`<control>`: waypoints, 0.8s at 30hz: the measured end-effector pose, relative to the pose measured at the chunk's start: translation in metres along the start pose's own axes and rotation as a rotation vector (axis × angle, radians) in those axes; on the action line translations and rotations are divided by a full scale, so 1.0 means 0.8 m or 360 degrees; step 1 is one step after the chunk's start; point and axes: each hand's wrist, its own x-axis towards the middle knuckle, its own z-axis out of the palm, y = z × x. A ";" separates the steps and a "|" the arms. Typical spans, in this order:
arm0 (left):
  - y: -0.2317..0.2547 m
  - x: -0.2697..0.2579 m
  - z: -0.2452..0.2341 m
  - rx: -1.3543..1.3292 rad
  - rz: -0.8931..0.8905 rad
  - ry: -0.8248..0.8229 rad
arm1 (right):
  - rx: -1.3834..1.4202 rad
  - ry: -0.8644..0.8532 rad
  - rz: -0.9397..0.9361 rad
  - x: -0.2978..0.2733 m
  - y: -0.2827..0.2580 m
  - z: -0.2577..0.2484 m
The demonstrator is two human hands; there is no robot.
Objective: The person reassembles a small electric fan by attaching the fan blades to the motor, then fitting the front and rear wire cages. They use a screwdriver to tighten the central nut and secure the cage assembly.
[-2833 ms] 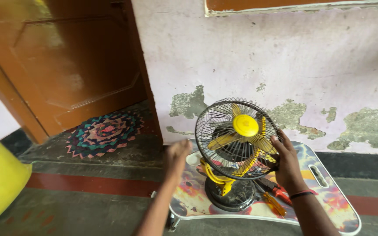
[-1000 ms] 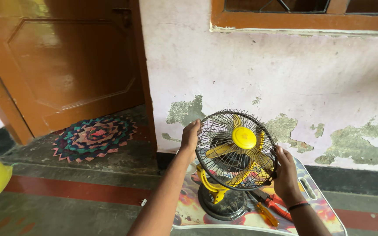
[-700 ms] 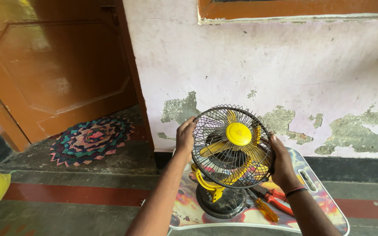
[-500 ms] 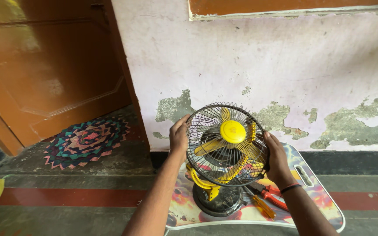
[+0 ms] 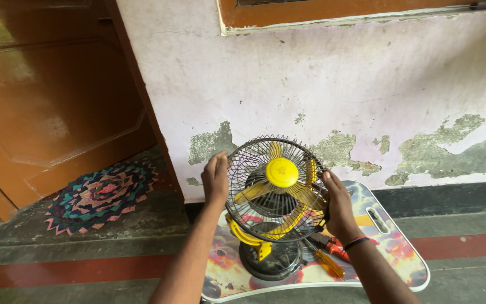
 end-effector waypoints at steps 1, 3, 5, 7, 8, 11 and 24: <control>0.000 0.003 -0.001 0.0254 -0.0097 0.0038 | 0.0002 0.0047 0.0067 -0.005 -0.002 0.005; 0.001 0.008 -0.006 0.0481 -0.0120 0.0165 | -0.0048 0.0109 0.0085 -0.021 -0.005 0.021; 0.004 0.011 -0.014 0.0591 -0.0115 0.0260 | -0.0150 0.0145 -0.0007 -0.043 -0.009 0.033; 0.007 0.011 -0.022 0.0579 -0.0088 0.0321 | -0.0121 0.0214 -0.0109 -0.057 -0.011 0.051; 0.010 0.011 -0.029 0.0606 -0.0138 0.0209 | -0.0106 0.0247 -0.0158 -0.064 -0.011 0.058; 0.022 0.005 -0.046 0.0571 -0.0179 -0.0178 | 0.0134 0.0271 -0.0243 -0.090 -0.004 0.078; 0.016 -0.243 -0.096 -0.0530 -0.0271 0.0162 | 0.0144 0.0206 -0.0194 -0.130 -0.006 0.085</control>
